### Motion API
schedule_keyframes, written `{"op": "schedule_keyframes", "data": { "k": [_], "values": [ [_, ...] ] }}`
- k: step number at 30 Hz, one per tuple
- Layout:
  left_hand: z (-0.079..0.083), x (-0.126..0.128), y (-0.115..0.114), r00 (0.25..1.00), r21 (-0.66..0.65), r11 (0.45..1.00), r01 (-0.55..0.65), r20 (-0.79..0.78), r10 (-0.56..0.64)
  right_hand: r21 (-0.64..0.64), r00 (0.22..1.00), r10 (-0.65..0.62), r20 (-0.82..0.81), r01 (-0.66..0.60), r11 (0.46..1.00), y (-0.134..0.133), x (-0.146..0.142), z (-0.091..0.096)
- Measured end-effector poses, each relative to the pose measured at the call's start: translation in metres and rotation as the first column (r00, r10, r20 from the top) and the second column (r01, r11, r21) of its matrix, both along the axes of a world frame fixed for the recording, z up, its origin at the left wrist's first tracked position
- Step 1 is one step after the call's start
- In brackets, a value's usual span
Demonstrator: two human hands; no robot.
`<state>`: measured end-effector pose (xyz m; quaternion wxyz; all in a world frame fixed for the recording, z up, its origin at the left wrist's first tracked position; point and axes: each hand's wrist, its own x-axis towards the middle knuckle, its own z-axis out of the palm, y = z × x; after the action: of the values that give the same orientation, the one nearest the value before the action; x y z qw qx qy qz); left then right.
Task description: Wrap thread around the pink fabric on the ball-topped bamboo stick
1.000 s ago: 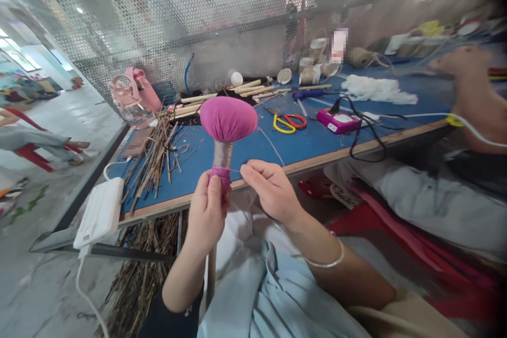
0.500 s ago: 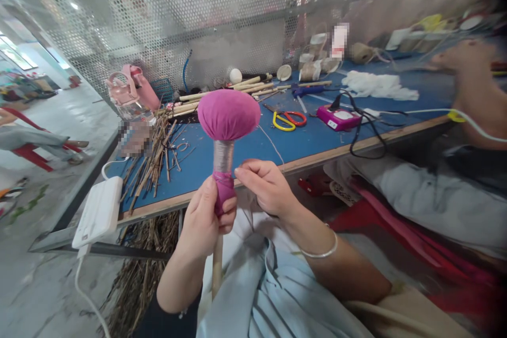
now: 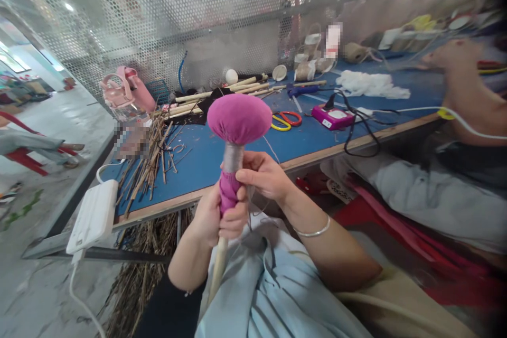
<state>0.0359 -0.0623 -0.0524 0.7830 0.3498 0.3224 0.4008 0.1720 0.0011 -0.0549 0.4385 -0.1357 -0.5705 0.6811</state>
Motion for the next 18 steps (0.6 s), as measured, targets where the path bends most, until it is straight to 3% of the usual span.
{"op": "schedule_keyframes", "data": {
  "k": [1,3,4,6,8,10,12,15,18],
  "values": [
    [0.0,0.002,0.001,0.982,0.094,0.985,-0.148,-0.106,0.158,0.0,0.996,-0.085,0.017,0.085,0.996,0.0,-0.001,-0.001],
    [0.002,0.007,0.002,0.84,0.361,0.859,-0.364,-0.272,0.47,0.029,0.963,-0.259,0.07,0.258,0.966,-0.002,-0.006,-0.002],
    [0.004,0.008,0.002,0.732,0.5,0.769,-0.398,-0.333,0.595,0.056,0.938,-0.335,0.095,0.331,0.942,-0.003,-0.008,-0.002],
    [0.006,0.01,0.003,0.494,0.708,0.613,-0.351,-0.416,0.763,0.101,0.89,-0.437,0.129,0.426,0.899,-0.004,-0.012,-0.002],
    [0.005,0.01,0.004,0.4,0.758,0.582,-0.294,-0.456,0.795,0.121,0.881,-0.45,0.144,0.436,0.892,-0.005,-0.013,-0.001],
    [0.003,0.008,0.006,0.451,0.735,0.61,-0.296,-0.456,0.768,0.121,0.903,-0.407,0.135,0.393,0.912,-0.005,-0.012,0.001],
    [0.001,0.004,0.008,0.609,0.639,0.684,-0.352,-0.399,0.686,0.135,0.916,-0.376,0.142,0.358,0.924,-0.006,-0.008,0.004],
    [0.003,-0.001,0.01,0.831,0.36,0.837,-0.412,-0.229,0.507,0.205,0.906,-0.377,0.191,0.339,0.918,-0.013,-0.001,0.011],
    [0.009,-0.005,0.011,0.953,0.083,0.953,-0.292,-0.058,0.297,0.182,0.926,-0.334,0.178,0.302,0.936,-0.023,0.001,0.019]
  ]
}}
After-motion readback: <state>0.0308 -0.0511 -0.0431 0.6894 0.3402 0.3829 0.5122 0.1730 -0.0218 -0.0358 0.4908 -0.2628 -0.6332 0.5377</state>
